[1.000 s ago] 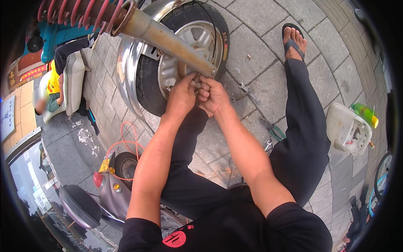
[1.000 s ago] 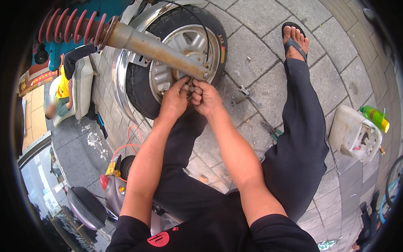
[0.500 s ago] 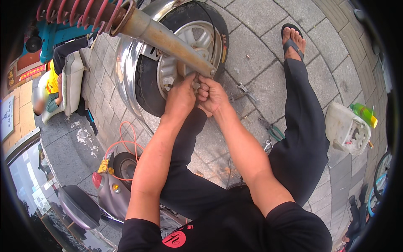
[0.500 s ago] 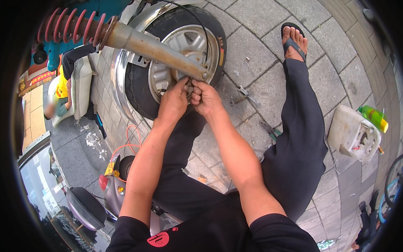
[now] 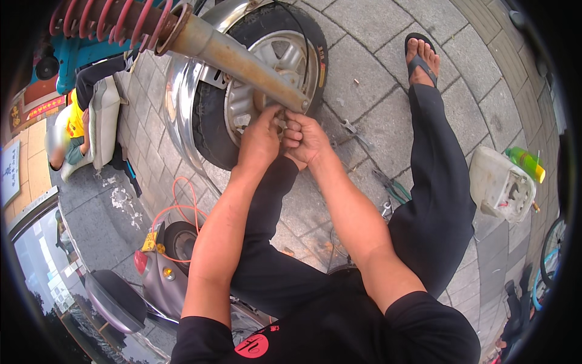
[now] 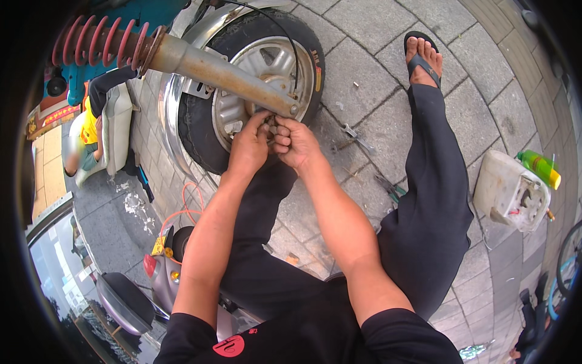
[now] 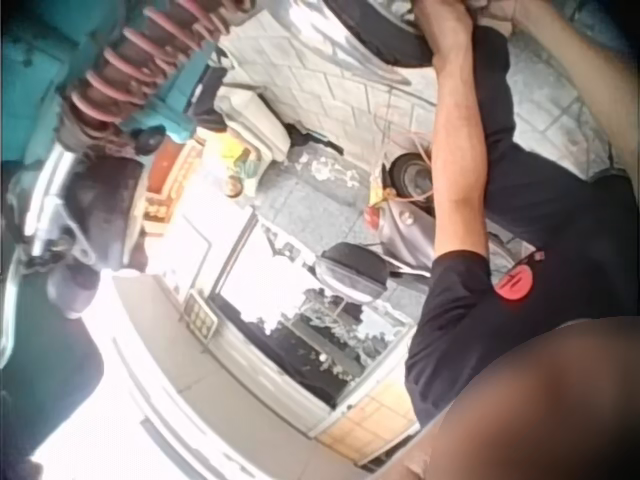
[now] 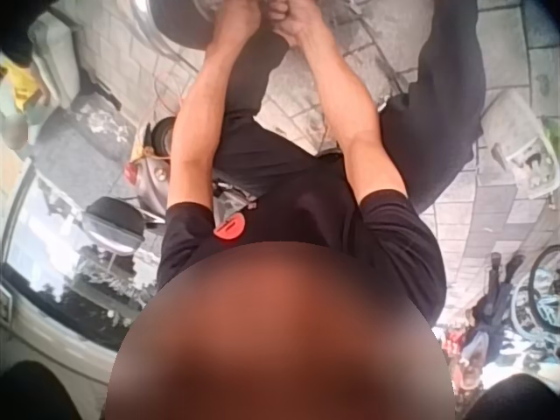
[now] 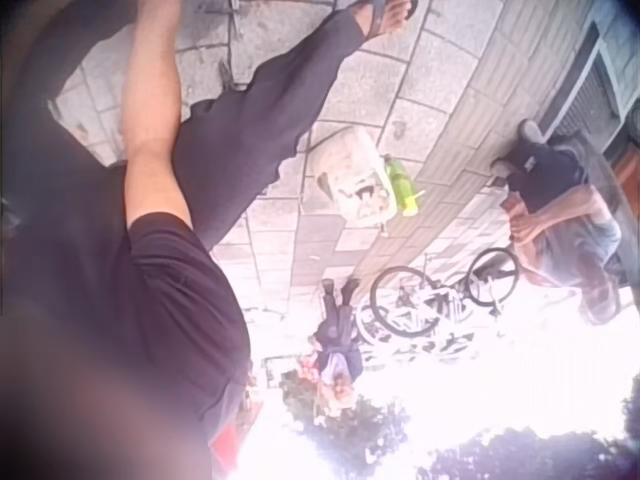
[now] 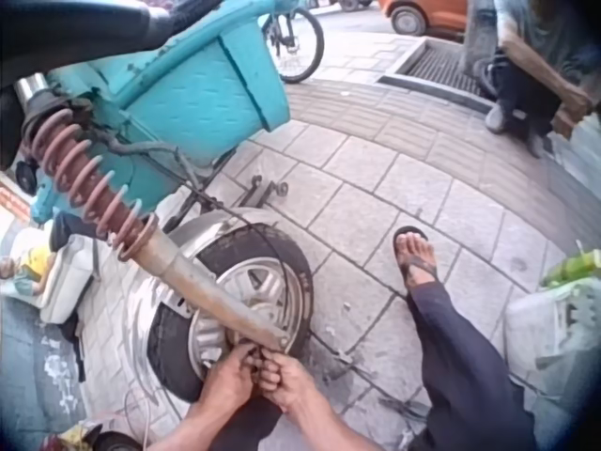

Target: The person sits on the ground and uses a wrench and pliers to tighten bolts on the front wheel hub of a scooter. They repeatedly adjust the tool and reposition their hands to secure the wheel assembly.

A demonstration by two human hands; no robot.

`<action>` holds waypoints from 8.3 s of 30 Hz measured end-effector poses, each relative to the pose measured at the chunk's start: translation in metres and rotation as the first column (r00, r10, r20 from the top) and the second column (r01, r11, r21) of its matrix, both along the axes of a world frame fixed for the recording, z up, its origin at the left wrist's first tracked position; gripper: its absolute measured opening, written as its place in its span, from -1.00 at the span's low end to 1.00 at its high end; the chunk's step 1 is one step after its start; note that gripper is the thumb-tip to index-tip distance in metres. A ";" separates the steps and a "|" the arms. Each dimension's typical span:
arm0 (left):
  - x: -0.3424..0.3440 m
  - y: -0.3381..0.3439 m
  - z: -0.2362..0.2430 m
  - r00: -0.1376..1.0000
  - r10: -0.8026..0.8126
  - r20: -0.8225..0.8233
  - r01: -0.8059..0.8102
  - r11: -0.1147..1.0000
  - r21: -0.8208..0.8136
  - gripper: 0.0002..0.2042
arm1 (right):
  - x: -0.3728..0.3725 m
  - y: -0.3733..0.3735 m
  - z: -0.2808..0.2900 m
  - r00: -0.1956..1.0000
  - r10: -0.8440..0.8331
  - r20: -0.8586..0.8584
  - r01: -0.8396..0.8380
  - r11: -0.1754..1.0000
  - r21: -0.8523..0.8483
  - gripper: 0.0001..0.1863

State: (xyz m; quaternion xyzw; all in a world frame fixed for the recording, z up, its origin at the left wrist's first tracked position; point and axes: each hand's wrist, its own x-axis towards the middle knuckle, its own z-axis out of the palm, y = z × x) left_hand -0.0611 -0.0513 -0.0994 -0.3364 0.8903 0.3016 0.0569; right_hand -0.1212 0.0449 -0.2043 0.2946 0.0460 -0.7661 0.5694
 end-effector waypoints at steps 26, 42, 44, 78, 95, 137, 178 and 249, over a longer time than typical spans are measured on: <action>0.002 -0.011 -0.014 0.994 0.106 0.030 -0.110 0.976 0.190 -0.64 | -0.009 -0.001 0.009 0.985 0.039 -0.168 -0.023 0.995 0.097 -0.91; -0.003 -0.003 0.003 0.993 0.105 0.062 -0.115 0.977 0.181 -0.65 | -0.001 0.001 -0.001 0.994 -0.003 -0.107 0.010 0.998 0.063 -0.86; -0.002 -0.004 0.002 0.993 0.111 0.049 -0.118 0.976 0.182 -0.65 | -0.001 0.001 -0.001 0.995 0.004 -0.104 0.001 0.999 0.044 -0.86; 0.001 -0.002 0.000 0.997 0.073 0.001 -0.072 0.991 0.109 -0.66 | 0.000 0.001 -0.002 0.988 0.027 -0.152 -0.017 0.998 0.063 -0.88; 0.004 -0.002 -0.002 0.999 0.034 -0.016 -0.033 0.998 0.046 -0.67 | 0.000 0.001 -0.005 0.988 0.039 -0.151 -0.034 0.999 0.038 -0.91; -0.001 0.001 0.004 0.998 0.065 -0.012 -0.063 0.991 0.120 -0.68 | 0.002 0.002 0.000 0.997 0.009 -0.078 -0.009 1.000 0.011 -0.89; 0.003 0.000 -0.003 0.998 0.049 -0.049 -0.045 0.996 0.083 -0.66 | -0.005 0.002 0.004 0.999 0.033 -0.032 -0.032 0.999 0.037 -0.91; 0.003 0.004 -0.002 1.000 -0.005 0.004 0.005 0.998 -0.058 -0.67 | -0.001 0.001 0.003 0.999 -0.022 0.029 0.021 1.000 0.015 -0.88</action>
